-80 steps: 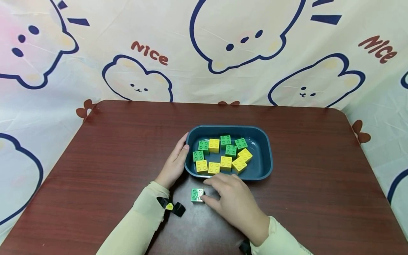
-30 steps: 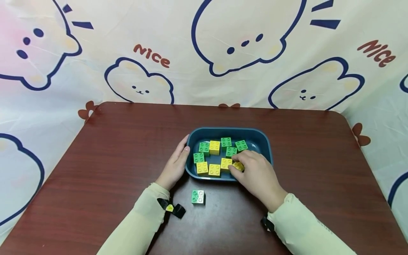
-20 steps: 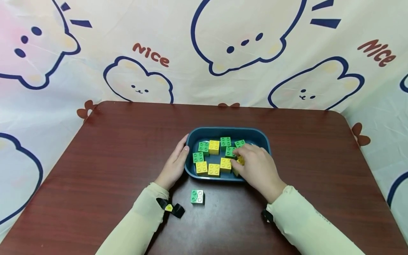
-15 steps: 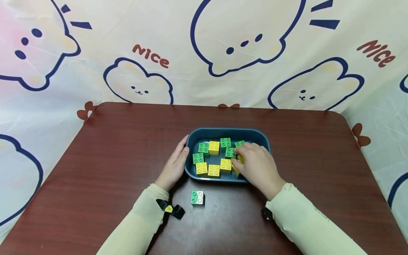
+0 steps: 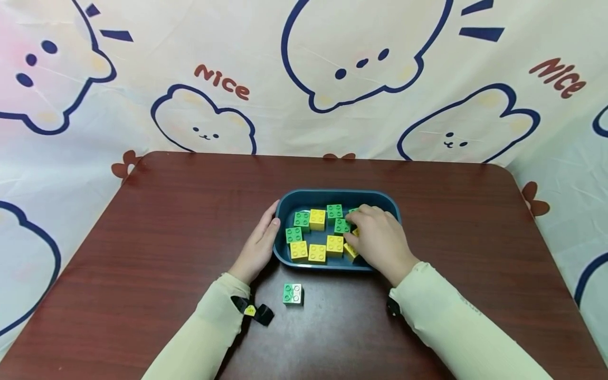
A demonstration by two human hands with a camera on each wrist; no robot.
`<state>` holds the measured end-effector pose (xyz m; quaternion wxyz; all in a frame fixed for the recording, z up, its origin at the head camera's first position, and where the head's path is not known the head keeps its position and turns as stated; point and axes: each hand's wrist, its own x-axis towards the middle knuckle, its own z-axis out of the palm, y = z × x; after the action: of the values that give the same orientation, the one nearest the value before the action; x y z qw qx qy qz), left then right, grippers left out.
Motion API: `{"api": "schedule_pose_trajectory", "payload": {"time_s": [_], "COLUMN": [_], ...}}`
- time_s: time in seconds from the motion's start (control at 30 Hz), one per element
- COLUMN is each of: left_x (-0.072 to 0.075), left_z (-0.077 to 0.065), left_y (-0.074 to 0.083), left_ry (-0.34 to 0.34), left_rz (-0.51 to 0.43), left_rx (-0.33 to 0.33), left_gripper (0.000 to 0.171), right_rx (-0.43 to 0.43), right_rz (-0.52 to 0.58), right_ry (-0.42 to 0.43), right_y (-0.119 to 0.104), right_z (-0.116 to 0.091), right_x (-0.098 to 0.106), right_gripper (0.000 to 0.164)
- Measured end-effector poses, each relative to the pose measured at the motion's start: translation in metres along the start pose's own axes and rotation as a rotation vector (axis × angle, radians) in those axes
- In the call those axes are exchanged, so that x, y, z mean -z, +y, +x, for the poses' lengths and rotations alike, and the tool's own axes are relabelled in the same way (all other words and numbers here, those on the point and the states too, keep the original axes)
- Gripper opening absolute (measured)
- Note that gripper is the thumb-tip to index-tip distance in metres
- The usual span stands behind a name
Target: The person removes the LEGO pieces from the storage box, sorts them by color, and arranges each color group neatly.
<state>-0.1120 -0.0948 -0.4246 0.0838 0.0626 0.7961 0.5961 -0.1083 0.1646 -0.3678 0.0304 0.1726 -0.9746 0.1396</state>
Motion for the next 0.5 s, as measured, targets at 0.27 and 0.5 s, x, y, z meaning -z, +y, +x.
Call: {"api": "schedule_pose_trajectory", "payload": {"time_s": [0.27,0.5], "left_x": [-0.002,0.003], "left_z": [0.0,-0.006], "left_y": [-0.001,0.013], "left_ry": [0.012,-0.006], "left_rz": [-0.003,0.005], "left_rx": [-0.031,-0.001], "left_gripper": [0.051,0.049], "right_rx": [-0.018,-0.03], "right_rz": [-0.014,-0.036], "right_ry": [-0.047,-0.072], "right_y": [0.0,-0.003], "right_z": [0.004,0.008], "right_x": [0.003,0.002], "right_gripper": [0.042,0.042]}}
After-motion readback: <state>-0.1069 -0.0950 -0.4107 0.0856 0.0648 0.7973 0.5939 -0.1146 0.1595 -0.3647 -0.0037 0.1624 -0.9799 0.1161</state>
